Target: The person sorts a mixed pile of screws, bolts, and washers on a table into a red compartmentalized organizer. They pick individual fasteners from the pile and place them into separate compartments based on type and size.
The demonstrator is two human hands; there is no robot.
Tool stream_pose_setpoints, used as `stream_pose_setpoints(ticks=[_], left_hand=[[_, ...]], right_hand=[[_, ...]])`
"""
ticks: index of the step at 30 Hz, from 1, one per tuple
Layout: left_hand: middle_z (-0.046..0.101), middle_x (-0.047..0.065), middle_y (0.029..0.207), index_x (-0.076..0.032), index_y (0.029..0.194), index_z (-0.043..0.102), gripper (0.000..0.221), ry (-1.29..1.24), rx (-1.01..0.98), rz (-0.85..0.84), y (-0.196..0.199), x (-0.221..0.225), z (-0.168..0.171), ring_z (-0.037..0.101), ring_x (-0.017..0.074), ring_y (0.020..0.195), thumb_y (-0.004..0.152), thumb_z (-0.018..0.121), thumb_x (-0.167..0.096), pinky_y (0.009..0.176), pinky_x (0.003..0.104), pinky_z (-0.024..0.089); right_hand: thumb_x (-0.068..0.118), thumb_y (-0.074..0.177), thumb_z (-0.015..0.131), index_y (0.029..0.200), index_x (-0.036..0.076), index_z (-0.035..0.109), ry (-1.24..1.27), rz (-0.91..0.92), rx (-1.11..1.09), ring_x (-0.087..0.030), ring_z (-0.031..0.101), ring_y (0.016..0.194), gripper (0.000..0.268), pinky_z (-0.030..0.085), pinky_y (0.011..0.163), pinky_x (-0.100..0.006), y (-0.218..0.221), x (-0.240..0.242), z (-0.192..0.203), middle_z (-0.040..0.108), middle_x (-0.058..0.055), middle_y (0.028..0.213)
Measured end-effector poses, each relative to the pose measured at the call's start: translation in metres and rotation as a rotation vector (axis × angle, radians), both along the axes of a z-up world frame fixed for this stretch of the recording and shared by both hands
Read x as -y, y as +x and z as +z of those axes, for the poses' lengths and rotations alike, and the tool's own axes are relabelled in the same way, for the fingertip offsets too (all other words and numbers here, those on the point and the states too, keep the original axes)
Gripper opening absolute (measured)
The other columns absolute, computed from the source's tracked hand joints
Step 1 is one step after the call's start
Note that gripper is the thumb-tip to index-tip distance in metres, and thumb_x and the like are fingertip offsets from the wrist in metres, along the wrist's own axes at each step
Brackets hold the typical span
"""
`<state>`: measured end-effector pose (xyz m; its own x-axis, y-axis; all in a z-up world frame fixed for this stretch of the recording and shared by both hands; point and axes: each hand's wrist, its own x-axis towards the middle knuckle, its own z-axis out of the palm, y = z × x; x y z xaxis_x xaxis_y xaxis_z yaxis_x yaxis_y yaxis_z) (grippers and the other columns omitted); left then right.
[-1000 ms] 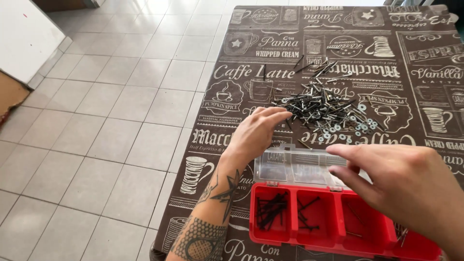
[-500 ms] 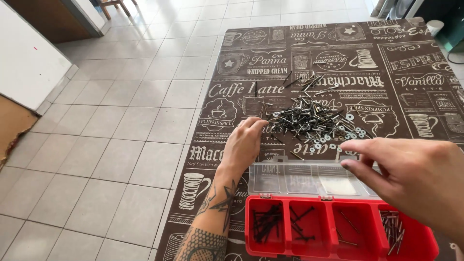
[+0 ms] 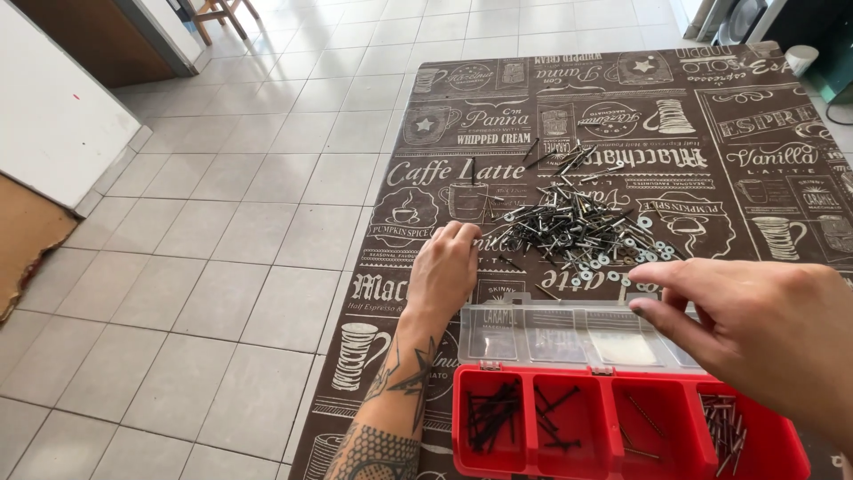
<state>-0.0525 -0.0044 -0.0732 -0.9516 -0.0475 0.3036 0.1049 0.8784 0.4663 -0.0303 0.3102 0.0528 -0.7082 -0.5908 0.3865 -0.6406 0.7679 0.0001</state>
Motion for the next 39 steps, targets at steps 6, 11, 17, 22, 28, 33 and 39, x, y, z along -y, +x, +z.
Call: stream_pose_setpoints(ticks=[6,11,17,22,28,33,39], left_hand=[[0.061,0.015,0.114,-0.003,0.122,0.056,0.032,-0.021,-0.114,0.102,-0.005,0.007,-0.007,0.064,0.0273,0.099,0.092,0.054,0.008,0.086,0.036,0.060],[0.059,0.013,0.137,-0.006,0.147,0.049,0.068,-0.069,-0.093,0.110,-0.003,0.012,-0.006,0.057,0.0289,0.122,0.084,0.050,0.018,0.100,0.041,0.053],[0.070,0.010,0.106,-0.005,0.097,0.076,0.013,-0.161,0.028,0.205,-0.004,0.013,-0.012,0.063,0.0255,0.099,0.093,0.072,-0.016,0.089,0.036,0.055],[0.079,0.010,0.104,-0.007,0.111,0.067,0.017,0.504,0.254,0.032,0.029,-0.018,0.068,0.058,0.0100,0.053,0.103,0.054,-0.013,0.052,0.022,0.052],[0.074,-0.005,0.081,-0.015,0.093,0.072,0.010,0.669,0.178,-0.440,0.068,-0.049,0.091,0.063,0.0041,0.073,0.088,0.080,-0.012,0.070,0.022,0.045],[0.072,-0.003,0.081,-0.013,0.092,0.071,0.017,0.761,0.212,-0.459,0.069,-0.053,0.088,0.065,0.0044,0.075,0.082,0.084,-0.011,0.070,0.019,0.048],[0.070,-0.005,0.081,-0.016,0.092,0.075,0.010,0.714,0.276,-0.528,0.073,-0.052,0.088,0.053,0.0036,0.070,0.085,0.082,-0.019,0.062,0.021,0.040]], right_hand=[[0.058,0.085,0.061,0.112,0.044,0.074,0.037,-0.036,0.015,-0.005,0.076,0.075,0.033,0.056,0.056,-0.031,-0.001,0.000,-0.002,0.080,0.019,0.095],[0.058,0.085,0.061,0.111,0.043,0.075,0.026,-0.031,0.016,-0.005,0.077,0.076,0.033,0.056,0.056,-0.031,-0.001,-0.001,-0.004,0.079,0.019,0.100],[0.063,0.082,0.060,0.131,0.052,0.059,0.192,-0.163,0.209,-0.005,0.077,0.064,0.050,0.061,0.060,-0.033,-0.004,0.006,-0.001,0.078,0.029,0.074],[0.056,0.088,0.059,0.144,0.039,0.050,0.249,-0.097,0.355,-0.003,0.079,0.050,0.059,0.068,0.048,-0.022,-0.008,0.016,-0.009,0.082,0.016,0.094],[0.048,0.088,0.060,0.131,0.042,0.064,-0.005,0.110,0.405,-0.010,0.085,0.075,0.043,0.067,0.059,-0.038,0.003,0.031,-0.022,0.082,0.014,0.109],[0.041,0.087,0.066,0.108,0.034,0.076,-0.097,0.189,0.261,-0.008,0.080,0.077,0.024,0.063,0.057,-0.037,-0.002,0.024,-0.038,0.081,0.019,0.102],[0.035,0.085,0.068,0.094,0.035,0.077,-0.099,0.238,0.205,-0.005,0.078,0.073,0.013,0.061,0.054,-0.035,-0.004,0.025,-0.046,0.081,0.025,0.094]])
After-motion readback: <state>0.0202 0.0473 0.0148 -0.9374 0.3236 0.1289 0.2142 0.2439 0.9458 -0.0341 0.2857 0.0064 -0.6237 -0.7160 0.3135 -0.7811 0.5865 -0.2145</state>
